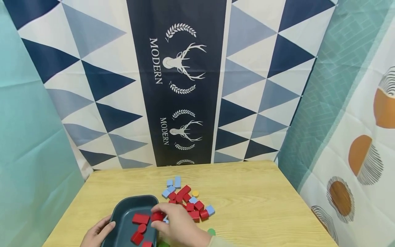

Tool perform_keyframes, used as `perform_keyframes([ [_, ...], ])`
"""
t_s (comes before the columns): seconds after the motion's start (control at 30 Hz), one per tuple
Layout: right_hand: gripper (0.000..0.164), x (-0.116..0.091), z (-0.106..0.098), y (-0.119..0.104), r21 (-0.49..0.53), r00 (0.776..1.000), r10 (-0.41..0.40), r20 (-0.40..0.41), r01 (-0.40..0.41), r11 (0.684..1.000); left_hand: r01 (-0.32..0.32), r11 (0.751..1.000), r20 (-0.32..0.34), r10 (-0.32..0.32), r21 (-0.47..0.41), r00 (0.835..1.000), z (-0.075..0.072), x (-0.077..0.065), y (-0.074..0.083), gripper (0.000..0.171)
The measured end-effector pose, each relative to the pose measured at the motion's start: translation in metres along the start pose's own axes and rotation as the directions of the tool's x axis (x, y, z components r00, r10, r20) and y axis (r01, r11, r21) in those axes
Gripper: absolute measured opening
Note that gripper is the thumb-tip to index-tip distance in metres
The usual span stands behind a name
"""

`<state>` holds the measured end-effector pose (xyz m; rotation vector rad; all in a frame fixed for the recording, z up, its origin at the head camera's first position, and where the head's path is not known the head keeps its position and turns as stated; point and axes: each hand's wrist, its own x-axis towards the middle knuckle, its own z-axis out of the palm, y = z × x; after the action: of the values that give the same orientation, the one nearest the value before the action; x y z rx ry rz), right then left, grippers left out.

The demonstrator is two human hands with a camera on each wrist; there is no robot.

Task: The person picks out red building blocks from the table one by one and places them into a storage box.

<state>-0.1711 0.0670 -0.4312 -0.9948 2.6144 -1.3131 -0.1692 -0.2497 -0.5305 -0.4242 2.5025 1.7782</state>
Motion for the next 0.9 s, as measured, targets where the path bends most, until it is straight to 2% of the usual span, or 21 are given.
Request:
perform_keyframes([
  [0.13,0.026,0.017,0.026,-0.011,0.007,0.997,-0.001,0.078,0.001,1.0,0.016,1.0,0.001,-0.016,-0.015,1.0,0.0,-0.002,-0.003,0.084],
  [0.27,0.026,0.031,0.055,-0.012,-0.128,0.995,-0.022,0.101,0.035,0.991,0.017,1.0,0.002,-0.017,-0.023,1.0,0.0,-0.003,-0.006,0.084],
  [0.37,0.028,0.04,0.074,-0.008,-0.212,0.993,0.014,0.114,0.011,0.977,0.015,1.0,0.003,-0.015,-0.027,1.0,0.001,-0.004,-0.008,0.084],
  [0.43,0.03,0.044,0.085,-0.004,-0.241,0.989,0.036,0.142,-0.001,0.97,0.017,0.999,0.003,-0.017,-0.032,1.0,0.002,-0.004,-0.008,0.082],
  [0.5,0.03,0.047,0.094,-0.002,-0.275,0.984,0.02,0.176,0.029,0.961,0.007,0.999,0.007,-0.007,-0.041,1.0,0.002,-0.004,-0.007,0.079],
  [0.67,0.029,0.048,0.105,0.003,-0.395,0.973,-0.078,0.218,0.161,0.905,-0.026,0.997,0.025,0.028,-0.079,0.999,0.002,-0.001,-0.003,0.065],
  [0.73,0.028,0.049,0.106,0.004,-0.43,0.968,-0.093,0.232,0.188,0.883,-0.031,0.995,0.039,0.035,-0.092,0.999,0.002,0.0,-0.001,0.064],
  [0.9,0.025,0.049,0.107,0.005,-0.464,0.951,-0.1,0.294,0.233,0.855,-0.016,0.994,0.053,0.022,-0.111,0.998,0.001,-0.001,0.0,0.066],
])
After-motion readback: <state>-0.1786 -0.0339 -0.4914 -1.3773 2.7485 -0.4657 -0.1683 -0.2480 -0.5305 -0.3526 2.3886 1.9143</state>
